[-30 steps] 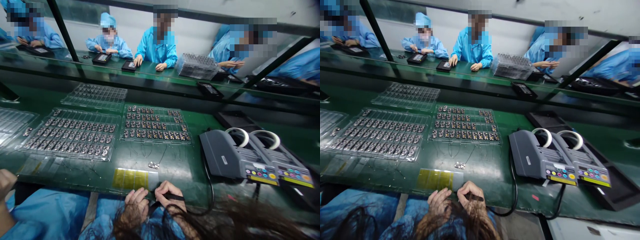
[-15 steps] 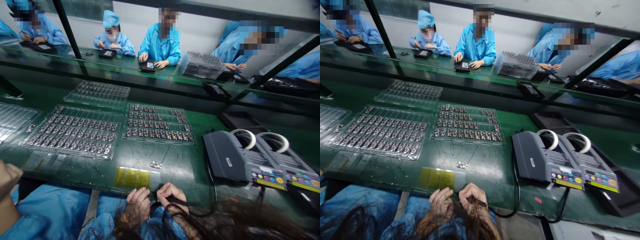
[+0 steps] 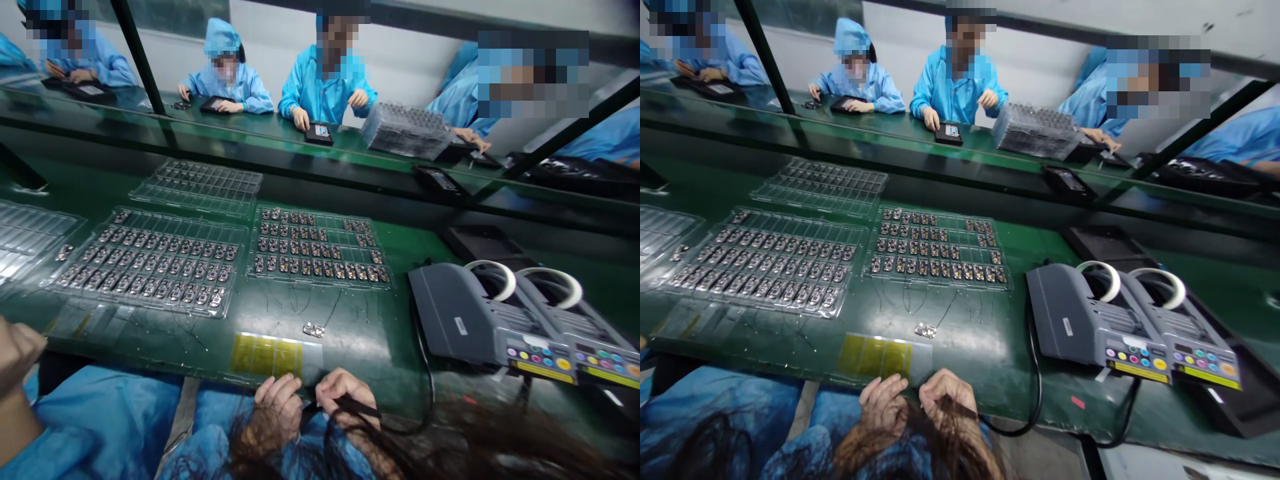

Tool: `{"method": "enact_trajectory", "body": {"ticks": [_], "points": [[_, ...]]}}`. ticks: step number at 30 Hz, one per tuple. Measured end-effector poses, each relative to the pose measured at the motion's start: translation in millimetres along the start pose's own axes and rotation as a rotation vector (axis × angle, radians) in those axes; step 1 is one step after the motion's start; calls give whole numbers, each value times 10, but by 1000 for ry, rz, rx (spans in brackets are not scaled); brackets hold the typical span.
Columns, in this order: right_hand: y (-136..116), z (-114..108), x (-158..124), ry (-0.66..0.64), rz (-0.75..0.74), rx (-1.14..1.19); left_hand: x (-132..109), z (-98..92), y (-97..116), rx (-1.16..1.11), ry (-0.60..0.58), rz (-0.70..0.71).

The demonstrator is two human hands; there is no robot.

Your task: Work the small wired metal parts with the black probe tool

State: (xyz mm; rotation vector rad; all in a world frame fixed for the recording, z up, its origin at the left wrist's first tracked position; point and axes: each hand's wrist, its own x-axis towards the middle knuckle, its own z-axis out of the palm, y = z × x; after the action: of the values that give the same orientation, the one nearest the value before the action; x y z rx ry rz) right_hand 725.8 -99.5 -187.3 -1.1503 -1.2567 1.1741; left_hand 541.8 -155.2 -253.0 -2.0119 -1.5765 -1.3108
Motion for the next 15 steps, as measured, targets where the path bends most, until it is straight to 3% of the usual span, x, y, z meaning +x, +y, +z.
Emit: {"method": "enact_trajectory", "body": {"ticks": [6, 11, 15], "points": [[-28, 7, 6, 67, 63, 148, 124, -22, 25, -6, 20, -10], [-136, 57, 86, 122, 222, 368, 349, -91, 6, -45, 39, 24], [-244, 68, 161, 120, 245, 418, 536, -200, 55, -97, 47, 21]]}}
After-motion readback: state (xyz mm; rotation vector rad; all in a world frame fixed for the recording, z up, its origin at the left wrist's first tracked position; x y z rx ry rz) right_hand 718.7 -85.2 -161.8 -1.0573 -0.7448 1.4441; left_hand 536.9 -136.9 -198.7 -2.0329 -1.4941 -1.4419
